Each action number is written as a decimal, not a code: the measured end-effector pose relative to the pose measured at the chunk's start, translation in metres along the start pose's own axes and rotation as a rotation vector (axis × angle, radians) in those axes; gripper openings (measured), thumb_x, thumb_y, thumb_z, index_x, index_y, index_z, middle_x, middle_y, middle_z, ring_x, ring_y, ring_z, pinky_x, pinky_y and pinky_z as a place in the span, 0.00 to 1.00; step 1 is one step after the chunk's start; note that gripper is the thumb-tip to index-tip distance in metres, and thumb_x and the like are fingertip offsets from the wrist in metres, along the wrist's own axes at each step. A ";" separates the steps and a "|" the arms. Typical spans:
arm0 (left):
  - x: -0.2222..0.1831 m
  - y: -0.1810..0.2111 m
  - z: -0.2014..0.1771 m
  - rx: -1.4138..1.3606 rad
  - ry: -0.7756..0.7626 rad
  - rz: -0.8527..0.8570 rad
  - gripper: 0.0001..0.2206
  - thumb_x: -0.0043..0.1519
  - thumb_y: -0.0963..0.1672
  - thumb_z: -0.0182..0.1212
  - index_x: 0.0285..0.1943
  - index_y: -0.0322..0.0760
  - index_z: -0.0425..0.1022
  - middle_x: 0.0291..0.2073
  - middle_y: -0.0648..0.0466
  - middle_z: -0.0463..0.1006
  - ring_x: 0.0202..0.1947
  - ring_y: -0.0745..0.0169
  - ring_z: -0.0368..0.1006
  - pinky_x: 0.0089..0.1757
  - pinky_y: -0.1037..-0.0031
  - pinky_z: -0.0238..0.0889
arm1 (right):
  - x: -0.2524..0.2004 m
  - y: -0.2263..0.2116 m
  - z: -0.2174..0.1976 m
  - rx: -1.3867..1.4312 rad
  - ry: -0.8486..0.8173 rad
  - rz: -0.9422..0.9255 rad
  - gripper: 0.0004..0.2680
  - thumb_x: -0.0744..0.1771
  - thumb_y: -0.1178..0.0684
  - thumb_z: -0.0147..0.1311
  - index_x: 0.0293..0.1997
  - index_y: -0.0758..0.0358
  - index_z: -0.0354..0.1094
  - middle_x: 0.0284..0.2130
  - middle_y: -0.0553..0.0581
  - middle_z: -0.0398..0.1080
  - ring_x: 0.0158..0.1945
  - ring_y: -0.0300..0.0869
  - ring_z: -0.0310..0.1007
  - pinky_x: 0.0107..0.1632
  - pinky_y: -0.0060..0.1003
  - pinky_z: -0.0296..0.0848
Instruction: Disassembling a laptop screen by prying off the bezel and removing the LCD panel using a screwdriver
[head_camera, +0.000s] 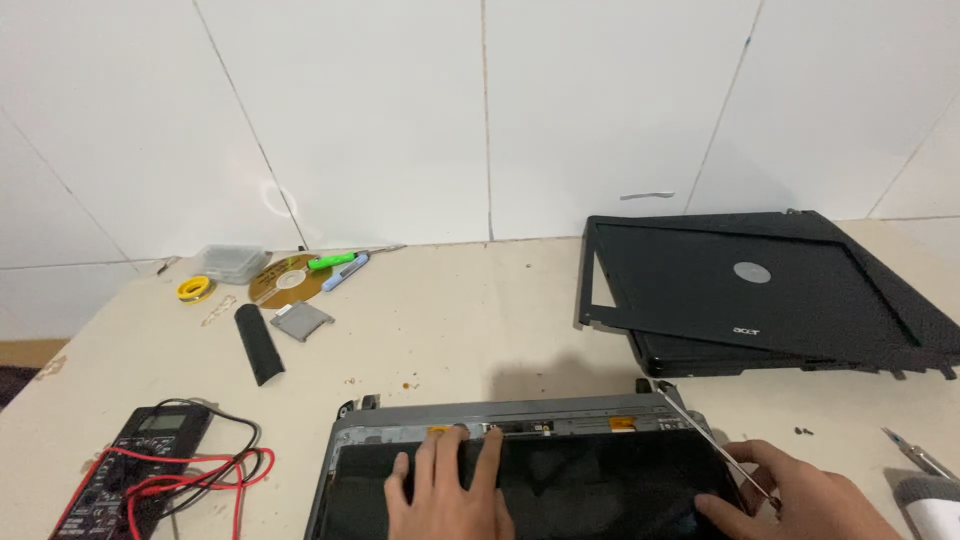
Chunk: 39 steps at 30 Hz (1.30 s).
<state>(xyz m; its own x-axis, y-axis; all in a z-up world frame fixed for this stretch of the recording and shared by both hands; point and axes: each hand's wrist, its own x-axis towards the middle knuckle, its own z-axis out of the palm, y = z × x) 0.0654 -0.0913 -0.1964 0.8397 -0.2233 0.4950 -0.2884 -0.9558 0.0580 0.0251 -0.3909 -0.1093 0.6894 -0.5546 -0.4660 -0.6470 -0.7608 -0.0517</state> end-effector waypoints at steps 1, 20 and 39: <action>0.000 0.005 0.001 0.000 -0.070 -0.049 0.30 0.43 0.50 0.67 0.60 0.66 0.70 0.54 0.53 0.68 0.59 0.49 0.61 0.50 0.42 0.57 | 0.000 0.001 0.001 0.011 -0.011 -0.008 0.23 0.59 0.26 0.62 0.58 0.23 0.63 0.34 0.33 0.82 0.39 0.29 0.83 0.47 0.24 0.72; 0.006 0.004 -0.014 -0.087 -0.059 -0.131 0.29 0.45 0.53 0.63 0.59 0.60 0.66 0.55 0.59 0.64 0.57 0.56 0.59 0.53 0.49 0.51 | 0.121 0.175 -0.019 0.133 0.677 0.039 0.17 0.62 0.44 0.48 0.55 0.43 0.77 0.39 0.58 0.83 0.43 0.56 0.82 0.42 0.43 0.75; 0.004 0.008 -0.035 -0.126 -0.233 -0.178 0.22 0.57 0.53 0.47 0.63 0.65 0.64 0.58 0.60 0.62 0.59 0.56 0.58 0.53 0.53 0.51 | 0.193 0.273 -0.012 0.014 0.407 0.298 0.17 0.61 0.50 0.49 0.48 0.35 0.83 0.47 0.55 0.83 0.49 0.51 0.83 0.51 0.37 0.77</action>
<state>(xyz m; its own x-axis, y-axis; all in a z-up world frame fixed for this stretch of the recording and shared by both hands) 0.0499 -0.0933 -0.1636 0.9606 -0.1064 0.2566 -0.1700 -0.9556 0.2405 -0.0148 -0.7092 -0.2028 0.5430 -0.8359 -0.0805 -0.8376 -0.5459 0.0182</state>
